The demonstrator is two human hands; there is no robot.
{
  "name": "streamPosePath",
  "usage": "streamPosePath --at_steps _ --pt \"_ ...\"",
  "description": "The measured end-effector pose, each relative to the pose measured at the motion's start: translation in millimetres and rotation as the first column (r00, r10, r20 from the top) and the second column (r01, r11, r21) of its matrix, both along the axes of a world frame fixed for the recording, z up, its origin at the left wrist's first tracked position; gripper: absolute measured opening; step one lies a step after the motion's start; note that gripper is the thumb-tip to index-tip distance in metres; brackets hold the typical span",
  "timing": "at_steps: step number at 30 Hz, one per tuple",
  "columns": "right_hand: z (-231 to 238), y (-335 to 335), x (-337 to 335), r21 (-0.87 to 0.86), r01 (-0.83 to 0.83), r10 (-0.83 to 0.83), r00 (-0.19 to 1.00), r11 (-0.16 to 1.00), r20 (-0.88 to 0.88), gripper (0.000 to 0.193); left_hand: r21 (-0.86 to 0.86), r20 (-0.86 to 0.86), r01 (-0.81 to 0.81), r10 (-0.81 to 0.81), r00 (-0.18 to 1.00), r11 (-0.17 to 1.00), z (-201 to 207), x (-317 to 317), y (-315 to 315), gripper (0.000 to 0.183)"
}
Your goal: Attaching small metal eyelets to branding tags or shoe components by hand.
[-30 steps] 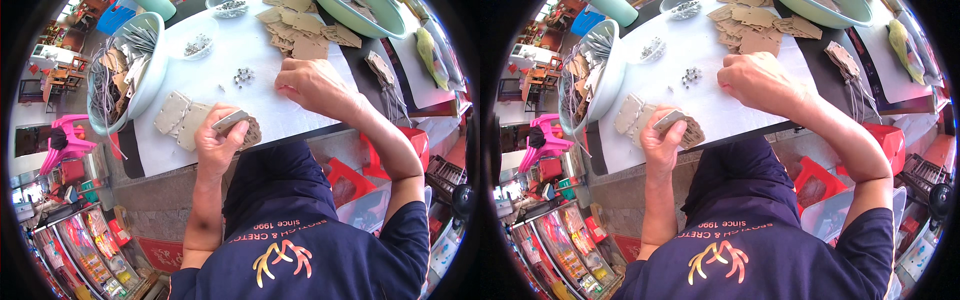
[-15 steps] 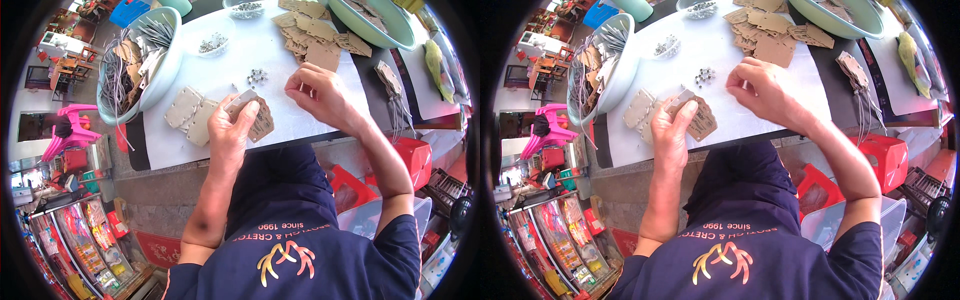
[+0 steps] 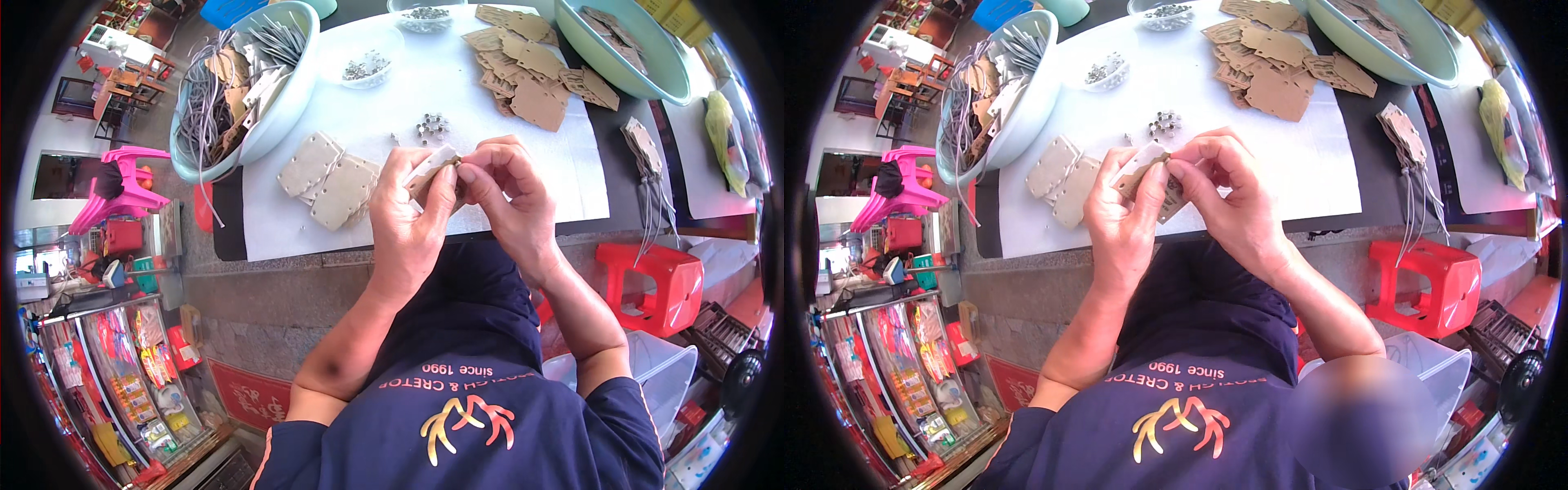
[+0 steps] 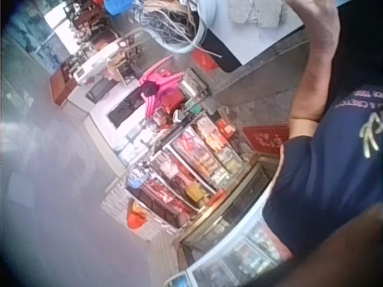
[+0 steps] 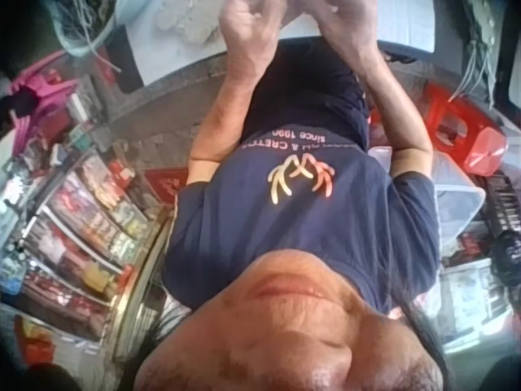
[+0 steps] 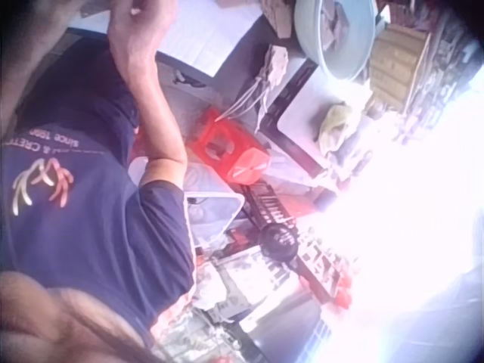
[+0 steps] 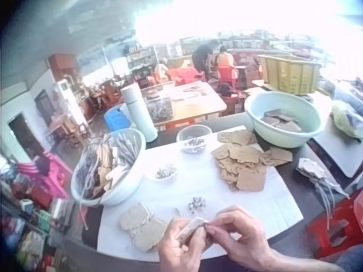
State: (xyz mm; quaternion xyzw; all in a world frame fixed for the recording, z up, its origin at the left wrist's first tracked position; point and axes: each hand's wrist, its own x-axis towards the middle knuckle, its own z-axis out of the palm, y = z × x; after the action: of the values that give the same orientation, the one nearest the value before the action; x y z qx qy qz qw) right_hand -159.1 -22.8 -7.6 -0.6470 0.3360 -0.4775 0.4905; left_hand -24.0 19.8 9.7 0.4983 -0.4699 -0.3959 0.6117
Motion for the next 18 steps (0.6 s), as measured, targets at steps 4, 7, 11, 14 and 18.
streamPosePath --at_steps 4,7,11,14,18 --pt "0.3 2.8 0.6 0.114 -0.045 0.027 0.988 0.992 0.155 0.011 -0.094 0.112 0.004 0.007 0.994 0.996 -0.3 0.5 -1.3 0.012" --pt "-1.1 0.3 -1.3 0.091 -0.043 0.034 0.994 0.995 0.105 0.013 -0.129 0.189 0.008 0.017 0.982 0.992 -1.4 2.6 -0.6 0.011" --pt "8.7 2.5 2.6 0.135 0.050 -0.065 0.992 0.990 0.109 0.018 -0.226 0.360 -0.019 0.102 0.927 0.974 -0.5 4.0 -0.5 0.009" --pt "7.2 -3.9 -3.9 -0.050 -0.019 0.014 0.995 0.999 -0.096 0.021 -0.264 0.380 -0.023 0.125 0.917 0.964 -0.9 3.1 -0.8 0.009" --pt "10.7 -6.7 -4.4 -0.212 -0.001 -0.021 0.995 0.977 -0.101 0.019 -0.217 0.303 -0.018 0.084 0.949 0.976 -5.0 2.3 0.7 0.010"
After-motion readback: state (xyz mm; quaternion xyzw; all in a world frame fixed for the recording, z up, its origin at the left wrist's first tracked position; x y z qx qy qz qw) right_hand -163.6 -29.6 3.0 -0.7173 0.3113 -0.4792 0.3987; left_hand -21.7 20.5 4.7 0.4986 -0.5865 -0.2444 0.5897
